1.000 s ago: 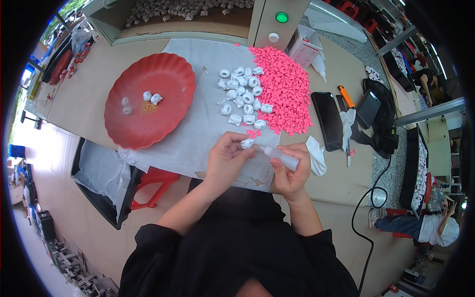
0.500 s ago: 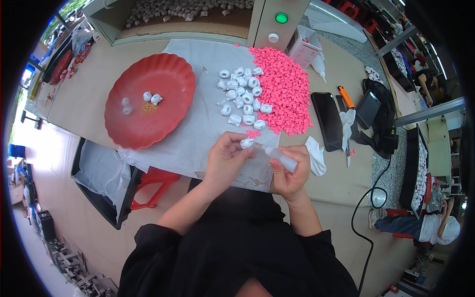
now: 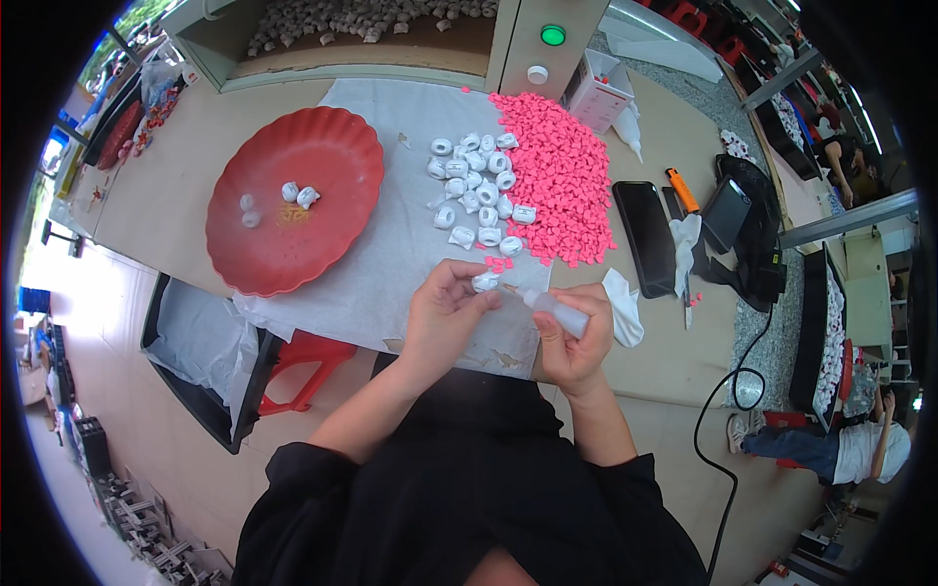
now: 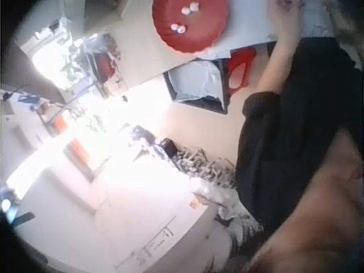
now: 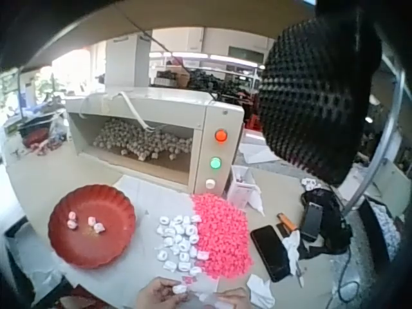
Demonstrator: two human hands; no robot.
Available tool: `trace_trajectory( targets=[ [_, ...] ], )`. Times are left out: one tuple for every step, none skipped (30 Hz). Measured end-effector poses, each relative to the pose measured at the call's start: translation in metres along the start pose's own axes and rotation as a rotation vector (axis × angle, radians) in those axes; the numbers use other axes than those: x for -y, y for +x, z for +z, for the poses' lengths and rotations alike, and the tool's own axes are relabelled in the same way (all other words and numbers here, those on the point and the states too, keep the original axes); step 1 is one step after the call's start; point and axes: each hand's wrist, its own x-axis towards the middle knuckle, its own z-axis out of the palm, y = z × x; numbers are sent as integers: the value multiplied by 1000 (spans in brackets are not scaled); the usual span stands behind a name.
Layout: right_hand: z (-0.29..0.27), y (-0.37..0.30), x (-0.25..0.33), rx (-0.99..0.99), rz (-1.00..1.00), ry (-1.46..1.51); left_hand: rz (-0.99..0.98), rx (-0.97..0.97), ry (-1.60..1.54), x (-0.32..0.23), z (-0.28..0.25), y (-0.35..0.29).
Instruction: The person applies adhesive to small white plastic components using an adhesive dispenser, then joins the components together by hand.
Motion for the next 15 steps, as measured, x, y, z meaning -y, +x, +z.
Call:
trace_trajectory(
  targets=[
    [0,0,0,0,0,0,6,0,2,0,0,0],
    [0,0,0,4,4,5,6,0,3,0,0,0],
    [0,-1,0,9,7,9,9,1,2,0,0,0],
    [0,-1,0,9,7,9,12,2,1,-1,1,0],
    [0,-1,0,9,12,14,12,2,1,0,0,0],
    [0,-1,0,10,17,18,16,2,6,0,0,0],
    [0,-2,0,9,16,18,20,3,11,1,0,0],
    [0,-2,0,4,20,31,21,3,12,1,0,0],
    [0,-2,0,-2,23,43,19,5,12,0,0,0],
    [0,-2,0,-2,25,43,15,5,12,1,0,0],
    [1,-2,1,-2,32,46,14,5,12,1,-1,0],
    [1,-1,2,-3,40,48,8,3,22,1,-1,1],
    [1,-1,2,-3,40,48,4,1,32,2,-1,0],
    [1,-1,3,6,37,48,3,2,32,2,-1,0],
    [1,-1,3,16,34,48,10,4,24,2,0,0]
  ],
)
